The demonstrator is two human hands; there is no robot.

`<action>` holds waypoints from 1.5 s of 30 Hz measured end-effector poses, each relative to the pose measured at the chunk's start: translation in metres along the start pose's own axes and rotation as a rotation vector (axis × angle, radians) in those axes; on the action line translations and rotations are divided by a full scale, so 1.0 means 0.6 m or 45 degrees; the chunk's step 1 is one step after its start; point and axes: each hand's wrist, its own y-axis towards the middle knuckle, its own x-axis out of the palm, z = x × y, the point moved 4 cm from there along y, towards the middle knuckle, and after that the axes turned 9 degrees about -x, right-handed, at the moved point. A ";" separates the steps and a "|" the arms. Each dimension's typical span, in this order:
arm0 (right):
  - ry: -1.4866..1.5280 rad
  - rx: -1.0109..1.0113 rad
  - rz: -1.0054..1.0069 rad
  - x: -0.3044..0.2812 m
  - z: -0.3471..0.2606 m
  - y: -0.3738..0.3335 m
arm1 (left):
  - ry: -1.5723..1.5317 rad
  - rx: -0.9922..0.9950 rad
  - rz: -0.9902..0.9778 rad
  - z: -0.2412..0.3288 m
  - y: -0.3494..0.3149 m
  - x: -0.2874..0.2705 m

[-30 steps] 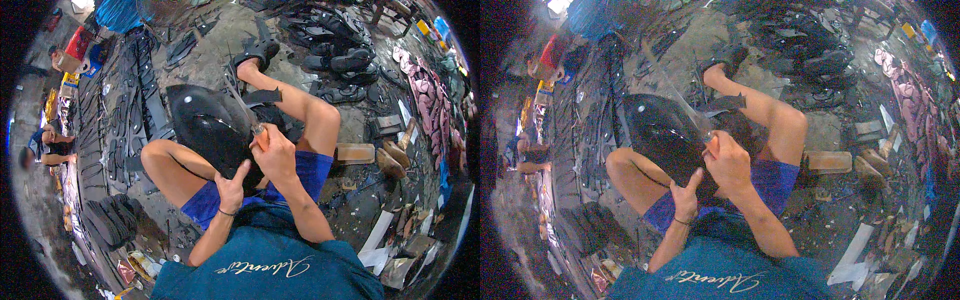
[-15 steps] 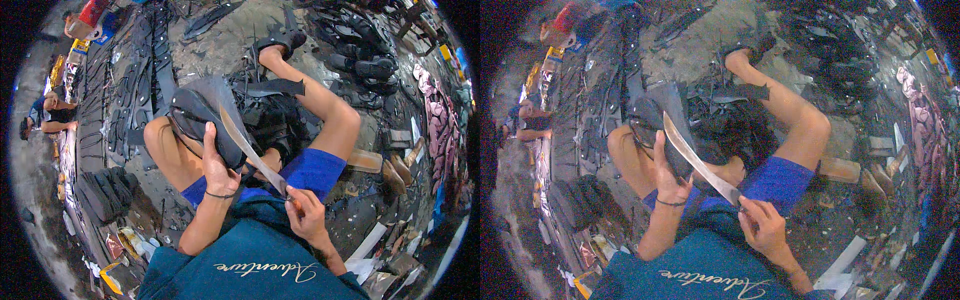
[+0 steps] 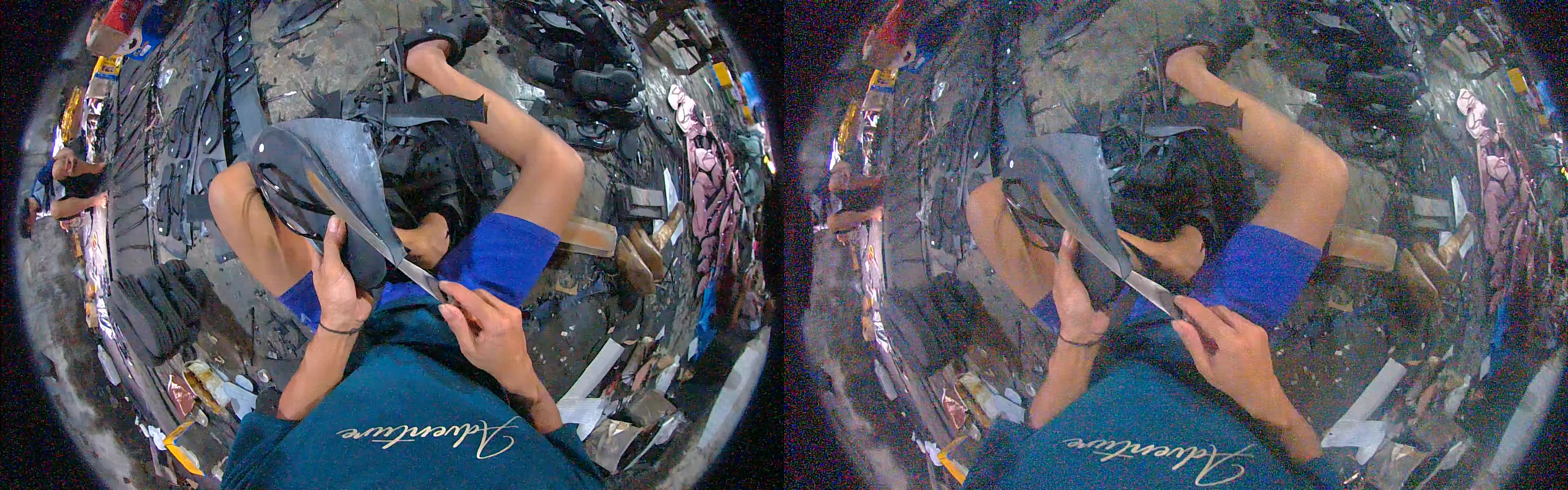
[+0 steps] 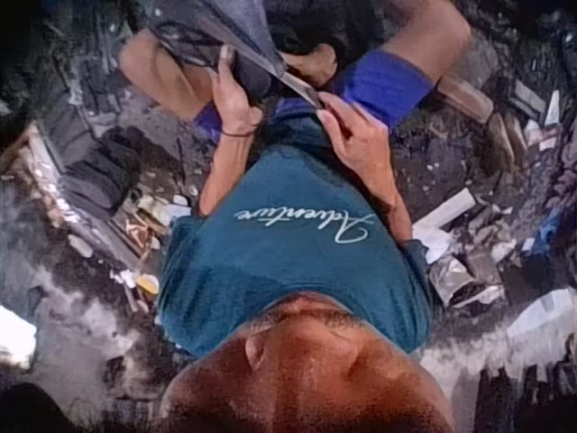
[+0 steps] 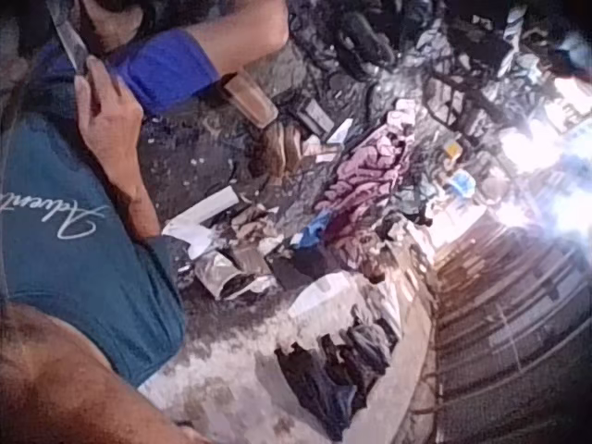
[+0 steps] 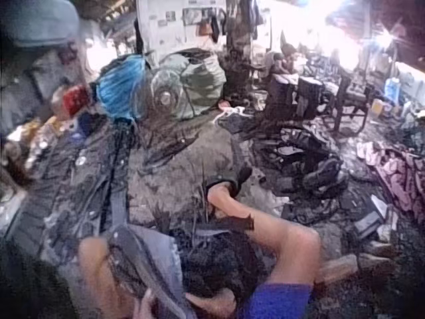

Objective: The person sits on the floor and uses a knife to trim excess material from the edges of black flip-flops. They handle each flip-flop individually, scraping and cutting along the perimeter, then place trimmed pieces aside.

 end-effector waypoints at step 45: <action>0.379 -0.501 0.269 0.020 -0.013 0.119 | 0.714 0.543 -0.104 0.290 -0.005 0.005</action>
